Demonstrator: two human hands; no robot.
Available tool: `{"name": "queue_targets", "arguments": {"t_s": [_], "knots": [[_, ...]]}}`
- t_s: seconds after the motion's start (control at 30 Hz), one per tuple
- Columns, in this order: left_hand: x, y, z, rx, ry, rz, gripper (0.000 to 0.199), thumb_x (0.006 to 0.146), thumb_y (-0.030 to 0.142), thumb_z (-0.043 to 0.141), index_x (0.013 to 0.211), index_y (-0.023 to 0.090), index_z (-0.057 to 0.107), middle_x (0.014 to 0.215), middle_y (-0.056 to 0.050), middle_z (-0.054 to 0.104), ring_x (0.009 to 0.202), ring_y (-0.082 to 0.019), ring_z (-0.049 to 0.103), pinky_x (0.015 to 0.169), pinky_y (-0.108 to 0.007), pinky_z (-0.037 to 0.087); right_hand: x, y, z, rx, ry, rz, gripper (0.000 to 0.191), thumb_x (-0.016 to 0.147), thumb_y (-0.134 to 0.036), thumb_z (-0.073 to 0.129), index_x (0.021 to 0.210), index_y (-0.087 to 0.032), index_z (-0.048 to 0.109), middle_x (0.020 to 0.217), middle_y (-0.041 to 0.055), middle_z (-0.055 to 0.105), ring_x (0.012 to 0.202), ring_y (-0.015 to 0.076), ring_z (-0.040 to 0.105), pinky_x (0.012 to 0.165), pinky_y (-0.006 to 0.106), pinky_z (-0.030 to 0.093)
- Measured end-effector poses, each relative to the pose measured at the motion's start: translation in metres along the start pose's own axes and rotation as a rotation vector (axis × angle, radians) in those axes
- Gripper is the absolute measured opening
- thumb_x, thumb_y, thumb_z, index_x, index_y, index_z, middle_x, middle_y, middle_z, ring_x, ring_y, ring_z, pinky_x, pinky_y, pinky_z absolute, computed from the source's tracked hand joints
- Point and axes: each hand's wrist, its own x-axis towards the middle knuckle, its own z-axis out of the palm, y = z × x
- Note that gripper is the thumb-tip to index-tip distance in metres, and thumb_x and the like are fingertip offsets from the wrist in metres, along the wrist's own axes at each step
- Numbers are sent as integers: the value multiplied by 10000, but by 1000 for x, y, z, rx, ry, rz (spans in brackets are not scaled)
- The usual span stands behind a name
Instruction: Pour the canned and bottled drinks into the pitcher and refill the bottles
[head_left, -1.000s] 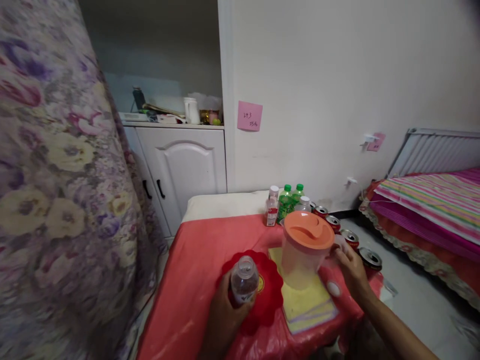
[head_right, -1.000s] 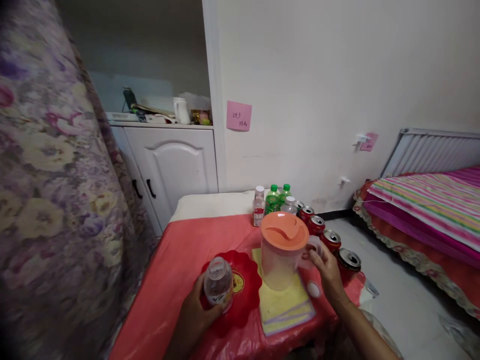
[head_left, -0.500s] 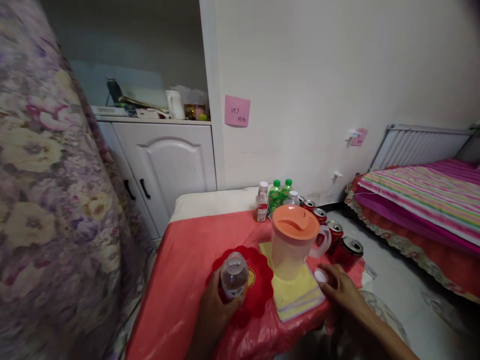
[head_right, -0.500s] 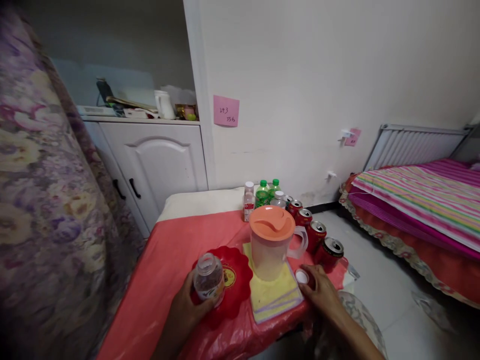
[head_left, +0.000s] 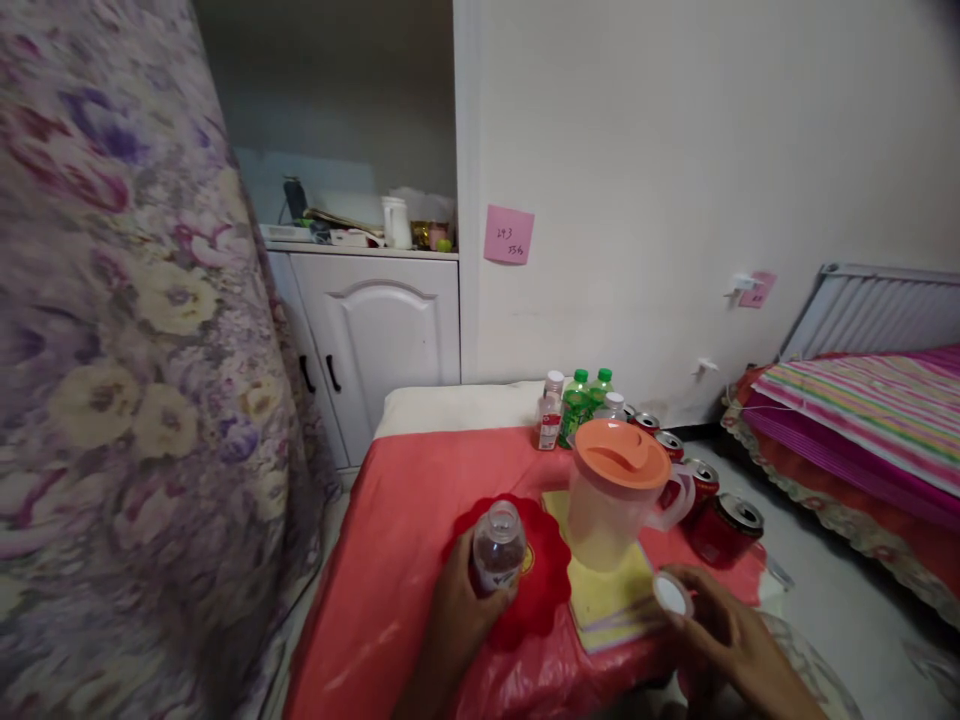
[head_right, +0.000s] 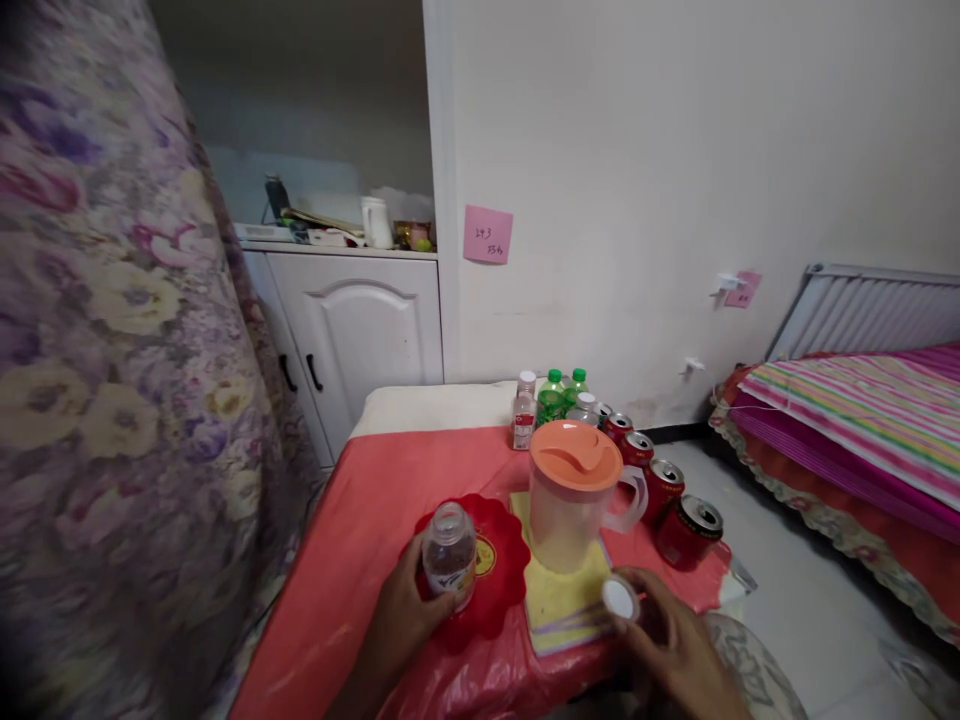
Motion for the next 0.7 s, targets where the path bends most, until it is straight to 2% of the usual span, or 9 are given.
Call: {"name": "queue_targets", "arguments": {"t_s": [0.1, 0.2, 0.27, 0.33, 0.4, 0.47, 0.6, 0.7], "knots": [[-1, 0, 0, -11, 2, 10, 658, 563, 123, 729, 1205, 181, 600, 1202, -90, 731, 1120, -299, 672, 1003, -414, 506, 2, -38, 28, -11, -148, -90, 409, 824, -404, 681, 1177, -200, 666, 1091, 87, 746, 987, 272, 702, 840, 348, 566], [-1, -3, 0, -16, -8, 21, 677, 568, 114, 735, 1225, 191, 592, 1238, -97, 718, 1158, -304, 656, 1028, -424, 487, 18, -67, 61, -77, -218, -208, 418, 822, -289, 644, 1223, -173, 641, 1127, 115, 725, 922, 256, 696, 772, 352, 574], [-1, -5, 1, -25, -7, 28, 688, 565, 102, 728, 1233, 188, 587, 1252, -105, 710, 1171, -310, 647, 1035, -433, 482, 31, -82, 80, -160, -171, -313, 453, 830, -234, 600, 1274, -147, 611, 1165, 146, 711, 944, 265, 693, 806, 391, 576], [-1, -7, 1, -36, 2, 38, 700, 553, 89, 720, 1234, 185, 588, 1254, -108, 708, 1174, -314, 644, 1036, -435, 481, 43, -95, 94, -246, -138, -438, 454, 846, -204, 558, 1292, -133, 599, 1212, 172, 695, 1045, 291, 677, 894, 451, 561], [-1, -7, 1, -43, 12, 49, 708, 542, 80, 712, 1232, 185, 595, 1247, -105, 710, 1167, -315, 647, 1031, -431, 486, 52, -107, 103, -323, -120, -556, 454, 859, -182, 530, 1306, -133, 588, 1268, 189, 669, 1152, 310, 641, 974, 501, 527], [-2, -6, 2, -43, 18, 56, 708, 538, 75, 705, 1229, 187, 601, 1238, -102, 713, 1159, -316, 650, 1022, -428, 492, 58, -117, 106, -384, -112, -630, 464, 865, -165, 522, 1326, -135, 573, 1292, 198, 649, 1181, 314, 627, 987, 517, 522], [-2, -5, 2, -48, 4, 69, 683, 561, 80, 693, 1229, 193, 602, 1245, -107, 711, 1160, -319, 653, 1019, -438, 496, 65, -130, 105, -407, -142, -661, 455, 868, -155, 548, 1322, -138, 566, 1235, 178, 666, 1095, 289, 663, 922, 478, 561], [-2, -5, 2, -84, -12, 95, 685, 573, 85, 696, 1241, 199, 597, 1244, -99, 712, 1148, -308, 661, 1010, -424, 508, 68, -134, 106, -350, -202, -652, 443, 867, -145, 570, 1310, -160, 565, 1228, 151, 673, 1096, 265, 662, 935, 455, 552]]}}
